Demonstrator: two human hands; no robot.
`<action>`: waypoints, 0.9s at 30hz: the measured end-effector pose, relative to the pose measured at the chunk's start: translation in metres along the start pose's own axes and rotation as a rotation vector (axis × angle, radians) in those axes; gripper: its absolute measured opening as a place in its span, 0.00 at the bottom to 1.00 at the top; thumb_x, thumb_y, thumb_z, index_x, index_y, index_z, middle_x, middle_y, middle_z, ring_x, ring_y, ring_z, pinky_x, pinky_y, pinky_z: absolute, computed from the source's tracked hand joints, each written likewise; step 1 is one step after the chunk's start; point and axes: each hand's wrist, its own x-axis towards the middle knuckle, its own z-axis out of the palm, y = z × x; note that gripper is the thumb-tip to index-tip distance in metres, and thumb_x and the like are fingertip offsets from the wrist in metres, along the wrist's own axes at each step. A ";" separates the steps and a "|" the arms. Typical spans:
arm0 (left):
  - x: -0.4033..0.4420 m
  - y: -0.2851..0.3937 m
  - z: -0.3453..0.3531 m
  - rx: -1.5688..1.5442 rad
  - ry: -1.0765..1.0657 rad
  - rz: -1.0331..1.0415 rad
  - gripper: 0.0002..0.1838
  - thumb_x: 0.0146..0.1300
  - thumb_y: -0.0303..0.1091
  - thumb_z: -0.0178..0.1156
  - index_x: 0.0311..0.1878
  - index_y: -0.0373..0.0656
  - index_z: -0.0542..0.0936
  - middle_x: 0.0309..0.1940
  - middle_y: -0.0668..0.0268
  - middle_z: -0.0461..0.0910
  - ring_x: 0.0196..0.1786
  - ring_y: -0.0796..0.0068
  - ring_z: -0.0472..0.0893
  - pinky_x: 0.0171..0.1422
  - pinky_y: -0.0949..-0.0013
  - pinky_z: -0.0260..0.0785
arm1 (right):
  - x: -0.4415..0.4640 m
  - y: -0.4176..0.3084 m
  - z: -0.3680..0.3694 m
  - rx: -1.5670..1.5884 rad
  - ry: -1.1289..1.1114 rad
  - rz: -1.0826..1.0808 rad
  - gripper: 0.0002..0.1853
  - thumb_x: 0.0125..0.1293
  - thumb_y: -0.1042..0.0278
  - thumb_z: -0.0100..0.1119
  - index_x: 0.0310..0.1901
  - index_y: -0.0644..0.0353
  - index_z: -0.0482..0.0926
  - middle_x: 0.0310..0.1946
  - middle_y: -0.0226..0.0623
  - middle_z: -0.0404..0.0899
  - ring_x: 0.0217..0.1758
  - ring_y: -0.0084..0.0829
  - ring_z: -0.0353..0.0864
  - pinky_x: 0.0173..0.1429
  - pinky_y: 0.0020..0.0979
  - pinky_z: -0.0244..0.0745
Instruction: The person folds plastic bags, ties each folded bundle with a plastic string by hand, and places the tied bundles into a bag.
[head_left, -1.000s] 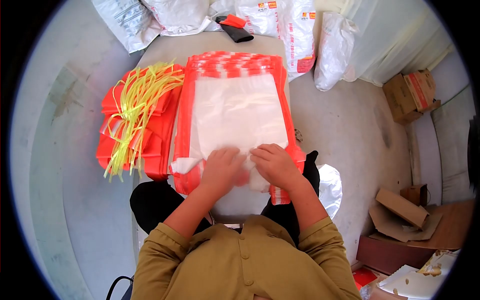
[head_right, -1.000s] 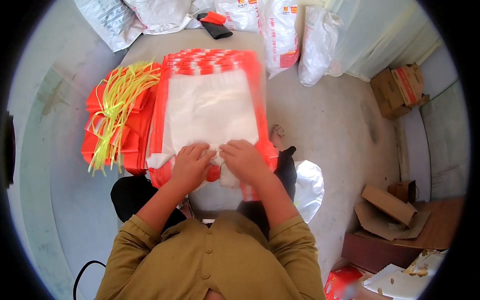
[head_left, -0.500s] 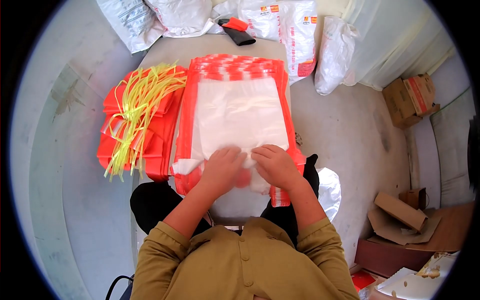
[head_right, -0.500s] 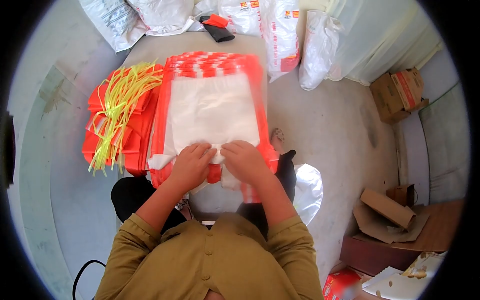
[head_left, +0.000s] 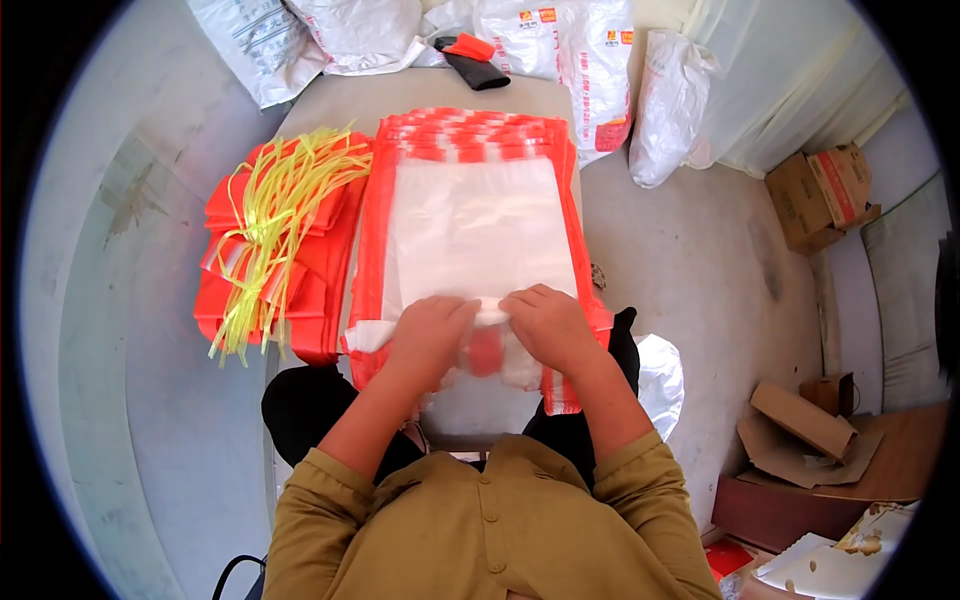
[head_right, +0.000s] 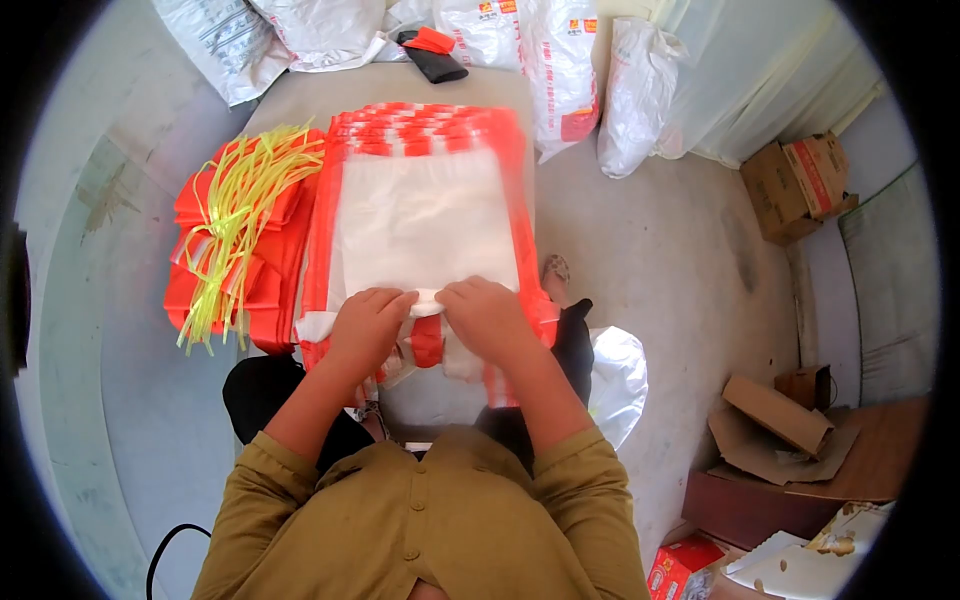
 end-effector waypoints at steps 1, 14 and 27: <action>-0.001 -0.001 -0.003 -0.029 0.005 -0.031 0.18 0.57 0.26 0.64 0.53 0.43 0.84 0.42 0.60 0.86 0.48 0.56 0.85 0.53 0.57 0.78 | 0.001 -0.004 -0.003 0.000 -0.045 0.037 0.13 0.59 0.76 0.63 0.46 0.59 0.85 0.43 0.37 0.87 0.49 0.40 0.85 0.51 0.40 0.83; -0.015 -0.005 -0.031 -0.179 -0.091 -0.247 0.19 0.57 0.26 0.69 0.54 0.43 0.84 0.42 0.56 0.86 0.49 0.53 0.84 0.53 0.56 0.77 | 0.006 -0.014 0.001 -0.025 -0.141 0.020 0.06 0.64 0.71 0.58 0.38 0.58 0.83 0.36 0.40 0.84 0.44 0.46 0.84 0.51 0.44 0.79; -0.007 -0.042 -0.057 -0.555 -0.071 -0.666 0.15 0.69 0.34 0.68 0.52 0.35 0.81 0.39 0.57 0.86 0.41 0.64 0.86 0.47 0.64 0.76 | 0.103 0.034 -0.045 0.293 -0.688 0.331 0.21 0.68 0.55 0.60 0.47 0.67 0.86 0.44 0.55 0.85 0.49 0.53 0.84 0.55 0.47 0.76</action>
